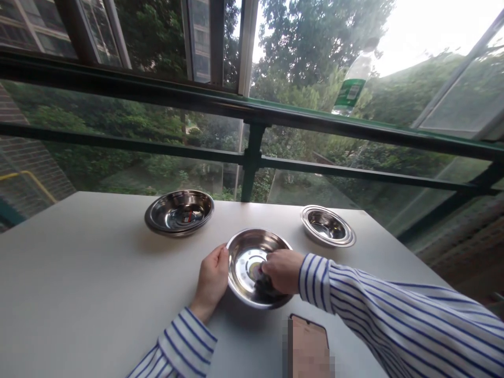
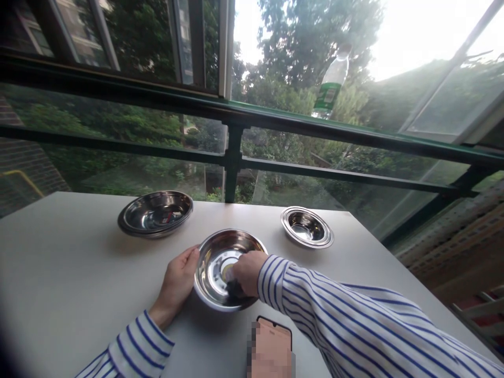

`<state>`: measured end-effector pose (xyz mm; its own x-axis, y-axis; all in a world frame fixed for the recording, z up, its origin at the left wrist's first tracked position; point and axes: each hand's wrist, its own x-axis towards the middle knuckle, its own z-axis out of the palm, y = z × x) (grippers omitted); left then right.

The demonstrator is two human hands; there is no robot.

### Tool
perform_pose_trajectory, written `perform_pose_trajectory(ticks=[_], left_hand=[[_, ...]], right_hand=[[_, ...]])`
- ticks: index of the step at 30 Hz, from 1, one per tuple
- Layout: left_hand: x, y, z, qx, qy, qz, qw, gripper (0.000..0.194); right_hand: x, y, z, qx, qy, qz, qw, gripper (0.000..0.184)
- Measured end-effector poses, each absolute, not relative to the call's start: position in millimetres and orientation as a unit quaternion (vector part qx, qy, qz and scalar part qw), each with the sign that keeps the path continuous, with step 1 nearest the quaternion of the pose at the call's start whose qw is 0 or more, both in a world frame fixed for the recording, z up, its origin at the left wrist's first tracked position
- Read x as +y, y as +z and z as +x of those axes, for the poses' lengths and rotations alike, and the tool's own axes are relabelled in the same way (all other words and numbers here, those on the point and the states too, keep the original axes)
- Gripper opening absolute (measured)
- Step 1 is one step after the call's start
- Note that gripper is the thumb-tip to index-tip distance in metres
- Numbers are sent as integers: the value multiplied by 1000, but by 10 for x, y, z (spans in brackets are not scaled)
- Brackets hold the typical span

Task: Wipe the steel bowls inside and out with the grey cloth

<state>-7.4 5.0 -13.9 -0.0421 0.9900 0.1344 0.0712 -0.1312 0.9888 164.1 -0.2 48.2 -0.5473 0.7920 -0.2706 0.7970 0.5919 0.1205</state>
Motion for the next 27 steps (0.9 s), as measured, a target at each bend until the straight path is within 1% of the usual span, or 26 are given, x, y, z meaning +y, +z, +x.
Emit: perform_pose_trajectory(ticks=[2,4,8,12,16,19,23,25,27], left_hand=[[41,-129,-64,494,529,537,434,33],[42,-118,-68,491,530,539,432,34],[49,-107,-94,481,524,552,435,33],[48,-115,-84,476,517,558,440,34],[66,-125,-67,480,521,554,438,34],[71,-123,-78,490,528,546,428,32],[45,-110,-84,501,528,537,426,32],[33,-106,-78,500,526,537,431,33],[29,-103,-72,496,523,539,435,33]], right_hand=[[-53,471,1556,894,-50,424,131,13],[-62,442,1424,904,-65,412,96,17],[30,380,1262,894,-25,445,37,23],[145,355,1320,868,7,496,18,27],[122,334,1292,863,-5,505,5,25],[30,359,1259,893,-43,447,14,22],[-46,463,1473,933,-94,339,74,14],[-31,504,1646,931,-89,338,107,17],[15,517,1776,918,-61,373,123,12]])
